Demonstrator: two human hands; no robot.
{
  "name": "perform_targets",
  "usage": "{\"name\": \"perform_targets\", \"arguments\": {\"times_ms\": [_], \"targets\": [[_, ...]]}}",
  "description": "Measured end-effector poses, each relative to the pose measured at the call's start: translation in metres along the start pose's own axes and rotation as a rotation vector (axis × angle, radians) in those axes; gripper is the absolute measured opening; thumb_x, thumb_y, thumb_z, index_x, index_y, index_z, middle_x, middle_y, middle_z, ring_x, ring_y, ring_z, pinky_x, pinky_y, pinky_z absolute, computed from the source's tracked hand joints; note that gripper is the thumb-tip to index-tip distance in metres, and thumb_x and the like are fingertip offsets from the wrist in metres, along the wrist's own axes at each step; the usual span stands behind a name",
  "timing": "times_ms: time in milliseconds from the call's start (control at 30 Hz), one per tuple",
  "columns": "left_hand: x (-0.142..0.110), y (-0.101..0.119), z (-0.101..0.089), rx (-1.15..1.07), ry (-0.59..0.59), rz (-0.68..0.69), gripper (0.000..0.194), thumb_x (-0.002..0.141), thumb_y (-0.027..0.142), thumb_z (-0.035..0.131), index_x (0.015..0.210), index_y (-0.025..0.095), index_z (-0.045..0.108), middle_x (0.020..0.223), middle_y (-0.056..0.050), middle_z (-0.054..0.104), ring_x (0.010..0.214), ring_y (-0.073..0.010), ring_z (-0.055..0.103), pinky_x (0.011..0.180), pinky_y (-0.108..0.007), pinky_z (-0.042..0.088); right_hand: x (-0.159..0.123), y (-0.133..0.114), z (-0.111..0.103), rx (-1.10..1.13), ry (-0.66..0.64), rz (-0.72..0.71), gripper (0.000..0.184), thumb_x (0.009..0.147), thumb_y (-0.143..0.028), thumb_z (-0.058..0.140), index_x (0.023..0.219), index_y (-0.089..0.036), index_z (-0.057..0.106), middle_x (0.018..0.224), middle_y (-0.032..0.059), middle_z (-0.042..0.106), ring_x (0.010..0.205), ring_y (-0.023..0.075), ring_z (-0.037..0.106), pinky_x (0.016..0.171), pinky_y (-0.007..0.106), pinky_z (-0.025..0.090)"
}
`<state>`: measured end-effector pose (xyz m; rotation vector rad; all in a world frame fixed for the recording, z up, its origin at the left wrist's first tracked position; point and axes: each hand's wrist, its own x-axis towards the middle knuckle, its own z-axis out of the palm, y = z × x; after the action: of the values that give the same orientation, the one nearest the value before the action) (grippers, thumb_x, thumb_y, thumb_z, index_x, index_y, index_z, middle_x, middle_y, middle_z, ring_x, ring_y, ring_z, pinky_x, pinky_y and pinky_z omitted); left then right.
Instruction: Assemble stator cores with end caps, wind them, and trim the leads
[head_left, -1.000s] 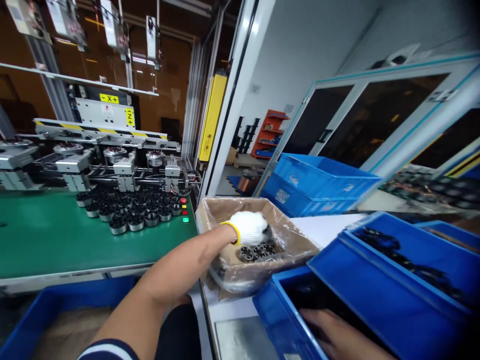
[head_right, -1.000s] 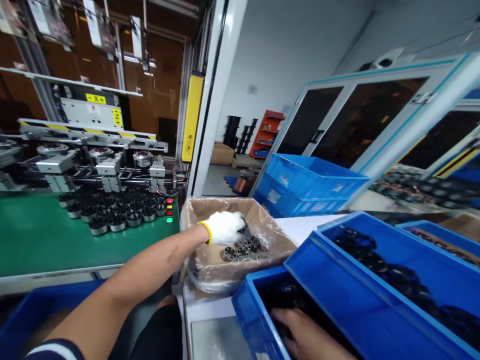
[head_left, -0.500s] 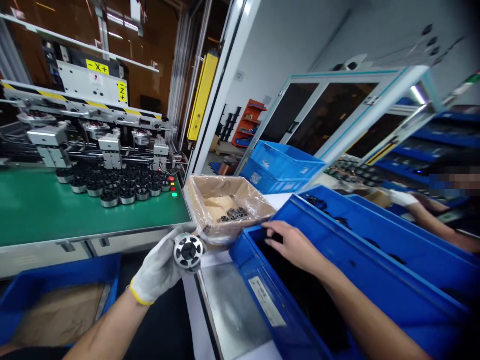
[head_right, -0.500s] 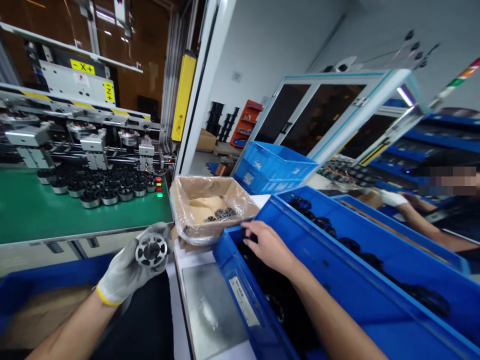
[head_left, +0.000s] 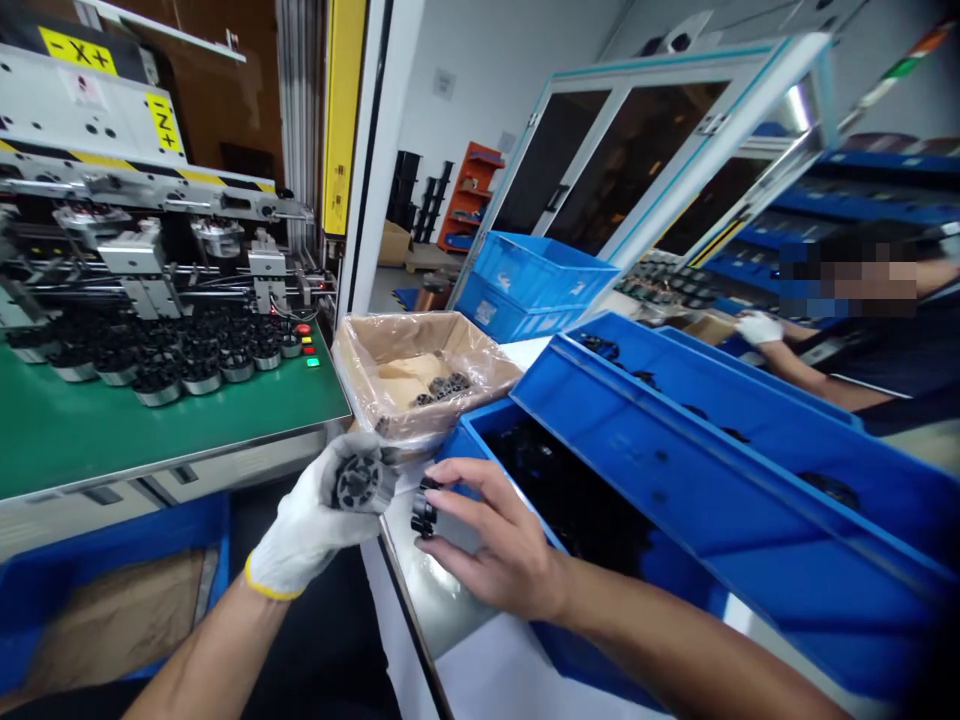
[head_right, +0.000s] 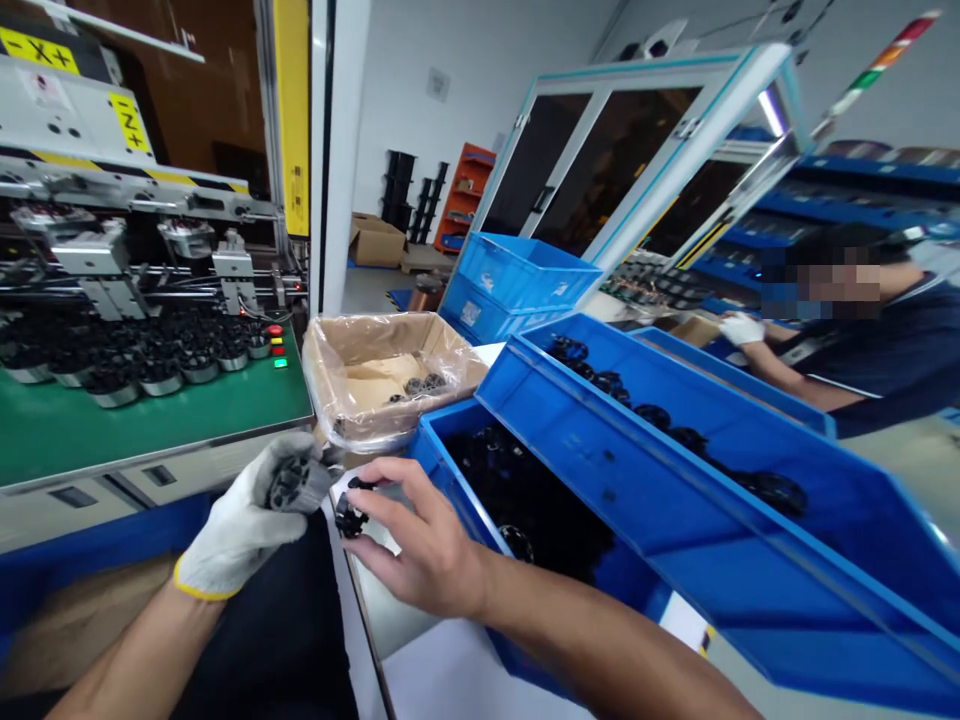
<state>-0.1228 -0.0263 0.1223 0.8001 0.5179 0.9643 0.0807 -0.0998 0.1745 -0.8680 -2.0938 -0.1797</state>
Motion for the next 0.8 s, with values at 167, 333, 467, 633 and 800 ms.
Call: {"name": "perform_targets", "arguments": {"times_ms": [167,333,467,633,800], "targets": [[0.0,-0.02,0.0,0.072,-0.08,-0.018,0.07,0.076,0.052,0.079,0.137,0.024,0.06,0.114,-0.008,0.071,0.094,-0.0209,0.067,0.081,-0.03,0.056,0.003,-0.001,0.002,0.047,0.043,-0.005,0.042,0.09,-0.019,0.075,0.128,-0.008,0.058,0.114,0.0185,0.064,0.11,0.0242,0.066,0.094,0.037,0.062],[-0.01,-0.027,-0.001,0.553,-0.139,0.059,0.087,0.07,0.043,0.085,0.149,0.028,0.051,0.133,-0.008,0.067,0.125,-0.0335,0.06,0.107,-0.041,0.05,0.003,-0.003,0.005,-0.014,0.063,0.011,0.042,0.087,-0.012,0.074,0.125,-0.008,0.059,0.111,0.0181,0.065,0.105,0.0239,0.067,0.09,0.036,0.063],[-0.016,-0.012,0.007,0.772,-0.096,0.012,0.101,0.066,0.042,0.086,0.156,0.031,0.041,0.142,-0.006,0.063,0.132,-0.0363,0.056,0.114,-0.046,0.045,0.003,-0.002,0.004,-0.033,0.014,-0.024,0.036,0.087,-0.006,0.067,0.123,-0.006,0.06,0.11,0.0191,0.067,0.106,0.0247,0.067,0.089,0.038,0.063],[-0.016,-0.007,0.009,0.803,-0.124,-0.003,0.101,0.068,0.039,0.084,0.157,0.031,0.038,0.151,-0.005,0.057,0.138,-0.0355,0.052,0.119,-0.046,0.04,0.0,0.0,0.004,-0.026,-0.018,-0.032,0.036,0.088,-0.007,0.068,0.123,-0.006,0.06,0.111,0.0201,0.067,0.107,0.0254,0.067,0.088,0.04,0.063],[-0.015,-0.013,0.002,0.796,-0.152,0.032,0.101,0.067,0.028,0.08,0.158,0.028,0.037,0.157,-0.005,0.05,0.145,-0.0363,0.044,0.123,-0.046,0.035,-0.001,-0.001,0.005,-0.053,-0.006,-0.034,0.036,0.088,-0.013,0.07,0.122,-0.007,0.061,0.109,0.0195,0.068,0.103,0.026,0.068,0.081,0.041,0.063]]}}
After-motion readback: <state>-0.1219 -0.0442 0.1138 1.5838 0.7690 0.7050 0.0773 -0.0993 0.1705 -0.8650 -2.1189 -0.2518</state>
